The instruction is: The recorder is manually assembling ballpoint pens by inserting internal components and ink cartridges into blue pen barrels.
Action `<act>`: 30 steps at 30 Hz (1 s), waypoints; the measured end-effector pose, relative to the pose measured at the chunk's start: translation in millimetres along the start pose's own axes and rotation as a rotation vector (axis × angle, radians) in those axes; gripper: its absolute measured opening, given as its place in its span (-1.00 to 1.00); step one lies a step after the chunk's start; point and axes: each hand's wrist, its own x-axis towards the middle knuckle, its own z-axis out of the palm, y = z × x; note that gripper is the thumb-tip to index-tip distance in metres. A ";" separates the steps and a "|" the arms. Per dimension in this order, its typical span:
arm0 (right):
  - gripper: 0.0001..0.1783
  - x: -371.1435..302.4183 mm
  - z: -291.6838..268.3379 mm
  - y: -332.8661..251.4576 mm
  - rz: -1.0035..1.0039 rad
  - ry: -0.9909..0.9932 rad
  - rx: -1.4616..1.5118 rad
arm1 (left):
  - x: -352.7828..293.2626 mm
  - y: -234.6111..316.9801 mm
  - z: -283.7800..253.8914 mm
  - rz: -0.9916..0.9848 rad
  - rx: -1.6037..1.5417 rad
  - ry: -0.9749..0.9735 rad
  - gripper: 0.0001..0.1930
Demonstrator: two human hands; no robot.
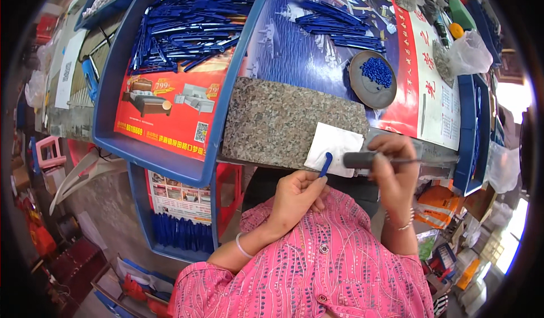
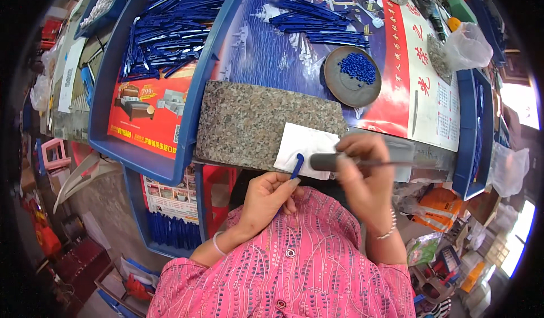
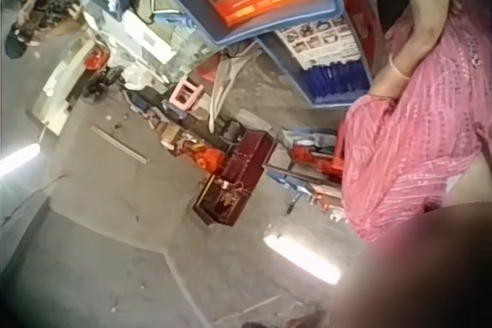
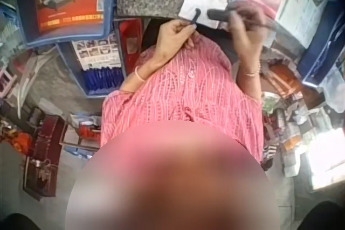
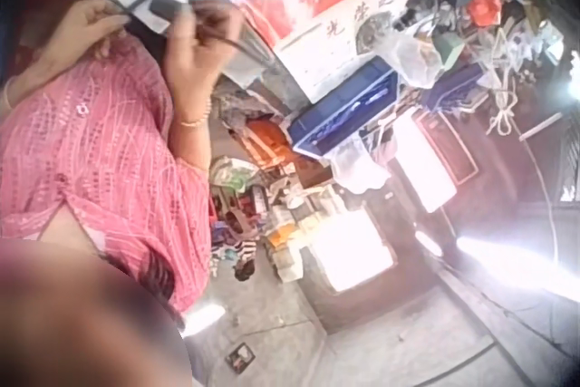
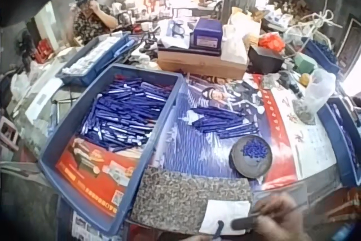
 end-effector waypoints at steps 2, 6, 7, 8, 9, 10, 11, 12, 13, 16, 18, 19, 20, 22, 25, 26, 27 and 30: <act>-0.87 -7.5 9.0 9.4 -0.106 -0.089 -0.096 | 1.8 1.2 3.2 -0.001 0.034 -0.005 -0.83; -0.87 -6.8 16.6 0.6 -0.347 -0.211 -0.367 | 3.0 1.0 2.7 0.007 0.096 -0.050 -0.79; -0.87 -5.5 17.7 1.4 -0.346 -0.217 -0.368 | 3.4 0.6 1.7 0.007 0.090 -0.047 -0.79; -0.81 -4.2 18.9 1.9 -0.367 -0.247 -0.417 | 3.3 0.4 0.8 0.013 0.096 -0.048 -0.79; -0.74 -2.7 20.3 2.7 -0.387 -0.276 -0.467 | 3.3 0.2 -0.1 0.019 0.101 -0.048 -0.79; -0.73 -0.3 21.5 -0.8 -0.439 -0.256 -0.477 | 2.9 -0.2 -0.6 0.017 0.094 -0.045 -0.79; -0.73 -11.0 14.6 0.3 -0.435 -0.265 -0.478 | 2.0 -0.1 -1.9 0.017 0.062 -0.035 -0.80; -0.74 -30.9 -1.4 2.5 -0.583 -0.133 -0.344 | 2.5 0.5 -2.6 0.020 0.031 -0.023 -0.80; -0.74 -51.5 -18.0 -7.4 -0.734 0.043 -0.252 | 1.3 7.5 7.9 0.020 0.038 -0.078 -0.80; -0.77 -15.3 22.1 7.3 -0.544 -0.229 -0.398 | -4.1 6.2 1.2 0.031 0.073 -0.040 -0.81; -0.78 4.8 26.2 11.9 -0.470 -0.347 -0.496 | 0.8 4.7 2.0 0.009 0.083 -0.051 -0.81; -0.78 10.6 24.1 11.9 -0.446 -0.321 -0.498 | 4.9 5.3 3.3 -0.017 0.096 -0.054 -0.81; -0.78 10.2 25.9 12.2 -0.414 -0.308 -0.482 | 3.3 4.8 1.8 -0.023 0.095 -0.044 -0.81; -0.89 7.3 23.2 -5.7 -0.438 -0.204 -0.479 | 0.8 7.6 0.0 -0.034 0.085 -0.018 -0.80; -0.97 -16.7 3.0 -27.3 -0.373 -0.204 -0.478 | -0.9 7.4 2.0 -0.025 0.088 -0.035 -0.78; -0.95 -20.5 0.5 -22.6 -0.281 -0.307 -0.474 | -3.5 3.3 -1.8 -0.011 0.084 0.000 -0.78; -0.97 3.0 30.3 -12.8 -0.343 -0.310 -0.707 | 1.4 7.3 2.0 0.004 0.087 -0.038 -0.79; -0.97 0.0 20.4 8.4 -0.274 -0.304 -0.444 | 2.7 13.8 4.4 -0.009 0.130 -0.049 -0.78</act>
